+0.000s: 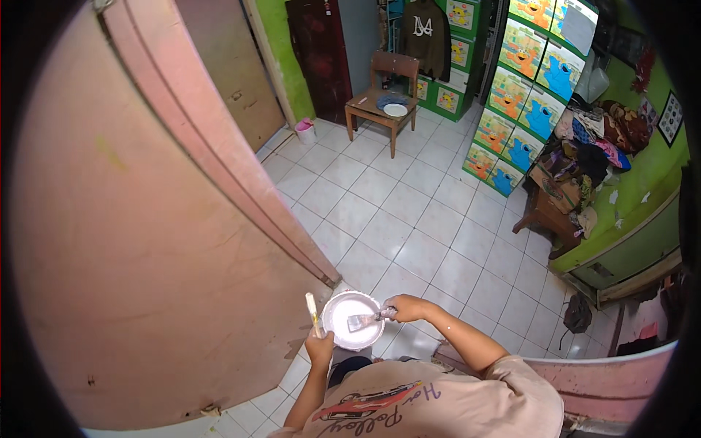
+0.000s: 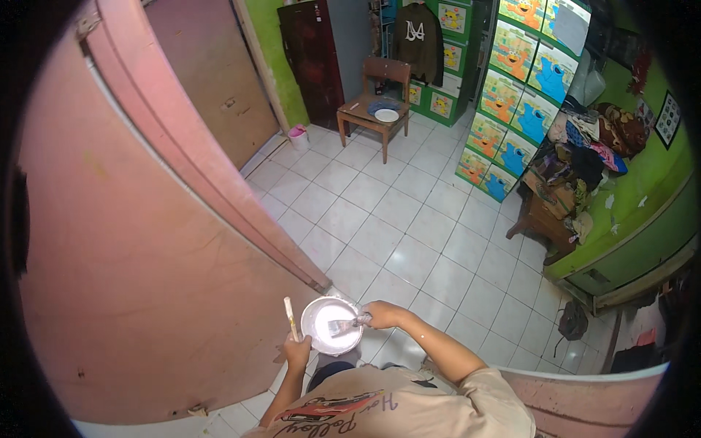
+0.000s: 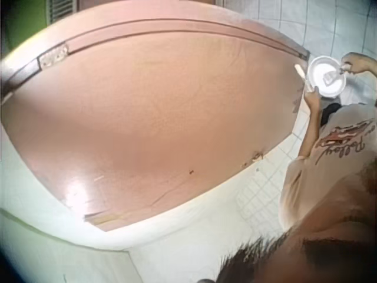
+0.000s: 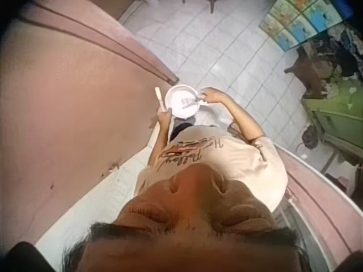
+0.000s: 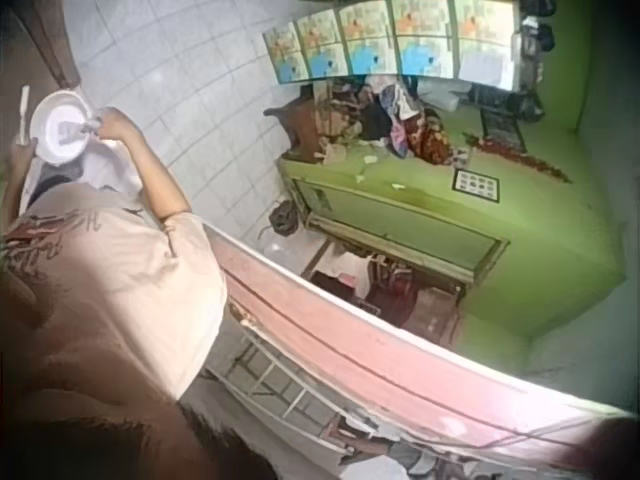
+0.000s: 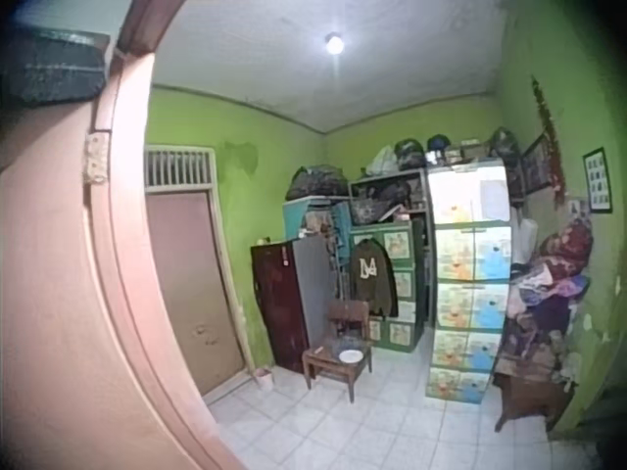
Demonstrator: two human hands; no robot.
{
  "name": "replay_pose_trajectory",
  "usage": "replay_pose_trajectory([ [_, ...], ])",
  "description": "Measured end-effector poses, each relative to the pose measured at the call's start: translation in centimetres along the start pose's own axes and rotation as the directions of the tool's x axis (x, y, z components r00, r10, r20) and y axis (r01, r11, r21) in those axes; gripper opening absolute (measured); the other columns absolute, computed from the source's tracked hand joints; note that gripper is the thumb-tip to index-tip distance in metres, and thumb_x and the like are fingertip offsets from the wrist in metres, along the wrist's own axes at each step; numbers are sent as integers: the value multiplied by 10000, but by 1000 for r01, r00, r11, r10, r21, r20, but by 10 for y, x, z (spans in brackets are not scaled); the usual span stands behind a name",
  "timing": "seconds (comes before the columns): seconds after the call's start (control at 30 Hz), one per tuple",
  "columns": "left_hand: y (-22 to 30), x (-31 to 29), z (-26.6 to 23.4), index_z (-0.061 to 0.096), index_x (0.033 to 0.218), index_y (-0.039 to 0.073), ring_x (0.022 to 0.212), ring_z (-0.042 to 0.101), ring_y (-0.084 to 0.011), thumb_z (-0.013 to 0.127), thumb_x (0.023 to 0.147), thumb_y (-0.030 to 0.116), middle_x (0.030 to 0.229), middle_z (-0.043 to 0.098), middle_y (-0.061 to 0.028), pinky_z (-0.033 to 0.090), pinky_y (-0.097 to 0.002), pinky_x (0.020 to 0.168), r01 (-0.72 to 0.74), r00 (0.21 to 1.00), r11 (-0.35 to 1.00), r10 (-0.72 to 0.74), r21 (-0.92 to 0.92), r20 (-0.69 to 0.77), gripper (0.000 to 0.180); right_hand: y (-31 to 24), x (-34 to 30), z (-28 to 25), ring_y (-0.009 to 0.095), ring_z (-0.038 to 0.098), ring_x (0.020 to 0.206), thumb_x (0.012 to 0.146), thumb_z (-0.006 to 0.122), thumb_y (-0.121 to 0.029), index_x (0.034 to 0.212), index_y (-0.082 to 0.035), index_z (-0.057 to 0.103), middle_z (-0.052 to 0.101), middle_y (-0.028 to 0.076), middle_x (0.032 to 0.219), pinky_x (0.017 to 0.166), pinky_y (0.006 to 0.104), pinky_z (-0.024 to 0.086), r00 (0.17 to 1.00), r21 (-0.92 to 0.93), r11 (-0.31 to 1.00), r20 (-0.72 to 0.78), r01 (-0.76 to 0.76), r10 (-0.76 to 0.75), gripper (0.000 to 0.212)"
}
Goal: The person mixes a white substance in a bucket by hand and using a brush and a putty knife, then carries the bucket and putty knife to another room.
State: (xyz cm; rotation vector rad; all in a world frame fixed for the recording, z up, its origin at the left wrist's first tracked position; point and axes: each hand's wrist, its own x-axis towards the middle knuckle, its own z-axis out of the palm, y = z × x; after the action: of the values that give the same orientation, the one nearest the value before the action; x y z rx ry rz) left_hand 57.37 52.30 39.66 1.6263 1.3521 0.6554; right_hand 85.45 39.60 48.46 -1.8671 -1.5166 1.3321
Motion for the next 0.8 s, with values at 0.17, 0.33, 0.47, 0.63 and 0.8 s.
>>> replay_pose_trajectory([
  [0.17,78,74,71,617,821,-29,536,634,-168,687,738,126,615,615,-74,521,-333,527,-2,980,1000,8,-29,199,189,33,-18,-61,355,654,894,910,616,-318,1050,-68,679,698,159,966,792,416,508,953,46,992,-274,-117,125,294],
  [0.33,81,159,156,645,842,-9,658,666,-284,702,719,211,706,659,-155,522,-411,650,-67,947,996,48,51,317,258,54,-9,-121,135,611,671,944,641,-254,991,-19,613,646,60,781,643,308,500,895,259,945,-345,-199,283,242],
  [0.47,119,209,218,620,843,-37,566,653,-216,694,732,218,647,641,-127,515,-366,546,-136,935,991,134,-18,327,288,78,4,-178,123,607,684,946,641,-224,1017,-11,588,640,51,780,646,299,500,835,375,900,-403,-222,374,231],
  [0.63,186,260,268,605,816,-4,559,657,-234,705,747,230,744,669,-159,521,-373,578,-285,882,945,192,161,431,264,95,22,-238,125,620,690,956,623,-219,1037,-8,583,644,80,820,654,294,510,743,438,865,-490,-243,457,229],
  [0.8,157,343,323,603,850,-50,672,659,-308,705,756,212,757,655,-185,533,-449,658,-129,915,992,115,11,387,297,159,69,-282,166,655,741,925,636,-177,1039,-21,587,662,95,874,691,327,526,755,266,961,-616,-70,226,199],
])
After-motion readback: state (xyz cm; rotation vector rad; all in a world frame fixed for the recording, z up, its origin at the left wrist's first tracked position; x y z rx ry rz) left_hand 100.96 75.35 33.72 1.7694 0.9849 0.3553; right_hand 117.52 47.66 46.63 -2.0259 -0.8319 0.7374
